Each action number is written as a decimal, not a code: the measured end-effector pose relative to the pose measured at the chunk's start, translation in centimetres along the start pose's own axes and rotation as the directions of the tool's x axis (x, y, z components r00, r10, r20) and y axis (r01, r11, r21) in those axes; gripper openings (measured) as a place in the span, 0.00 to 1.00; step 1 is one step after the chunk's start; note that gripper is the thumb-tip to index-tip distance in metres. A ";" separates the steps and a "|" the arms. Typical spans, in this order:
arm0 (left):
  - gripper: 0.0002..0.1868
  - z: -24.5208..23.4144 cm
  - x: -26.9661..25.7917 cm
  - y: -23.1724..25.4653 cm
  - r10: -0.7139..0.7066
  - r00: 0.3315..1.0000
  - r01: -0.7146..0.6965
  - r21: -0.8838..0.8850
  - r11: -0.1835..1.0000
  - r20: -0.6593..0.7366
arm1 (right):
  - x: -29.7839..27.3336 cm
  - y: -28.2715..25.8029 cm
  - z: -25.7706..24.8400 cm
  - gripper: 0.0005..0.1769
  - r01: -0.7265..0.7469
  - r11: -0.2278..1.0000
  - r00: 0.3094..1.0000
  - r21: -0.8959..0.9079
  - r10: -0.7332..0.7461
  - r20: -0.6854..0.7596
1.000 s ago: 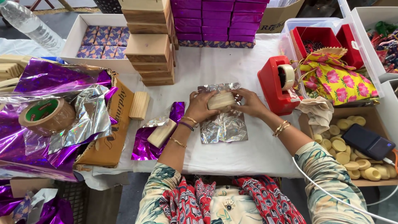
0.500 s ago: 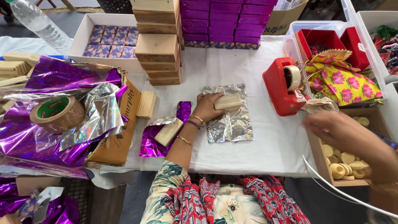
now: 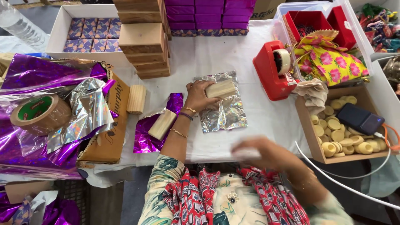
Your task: The person wraps a rectangular bar of soap in a sheet of silver foil, then places it on a sheet of purple foil. They fold the purple foil around the soap bar, tucking in the edges to create a neat package, and secure the ends with pieces of clear tape.
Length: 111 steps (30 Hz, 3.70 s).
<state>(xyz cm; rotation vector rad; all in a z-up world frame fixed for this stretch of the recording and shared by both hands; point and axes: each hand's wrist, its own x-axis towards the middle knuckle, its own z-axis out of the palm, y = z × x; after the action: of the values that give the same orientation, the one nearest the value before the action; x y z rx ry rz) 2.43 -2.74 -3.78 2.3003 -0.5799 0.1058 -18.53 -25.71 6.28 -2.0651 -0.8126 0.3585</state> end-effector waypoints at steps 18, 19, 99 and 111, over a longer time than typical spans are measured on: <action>0.46 0.7 -0.1 -2.3 0.064 0.977 -0.023 -0.196 0.980 0.204 | 6.2 9.3 -4.1 0.07 -0.039 0.970 0.944 -0.240 -0.043 -0.327; 0.46 0.3 -0.1 -2.3 0.063 0.978 -0.023 -0.195 0.981 0.201 | 6.4 9.7 -4.0 0.07 -0.036 0.970 0.944 -0.242 -0.046 -0.326; 0.33 -3.9 -7.3 2.2 -0.183 0.968 0.224 0.266 0.938 -0.170 | 13.7 15.7 -4.1 0.26 -0.114 0.880 0.831 0.460 0.339 -0.442; 0.33 -1.3 -6.4 -0.5 -0.233 0.957 0.260 0.155 0.953 -0.173 | 13.6 16.3 -4.1 0.28 -0.089 0.869 0.838 0.486 0.329 -0.435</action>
<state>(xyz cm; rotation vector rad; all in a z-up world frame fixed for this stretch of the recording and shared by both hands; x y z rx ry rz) -2.96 0.91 -4.72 2.4897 -0.2073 0.2178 0.54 -26.02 -3.92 -1.6872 -0.1458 0.0915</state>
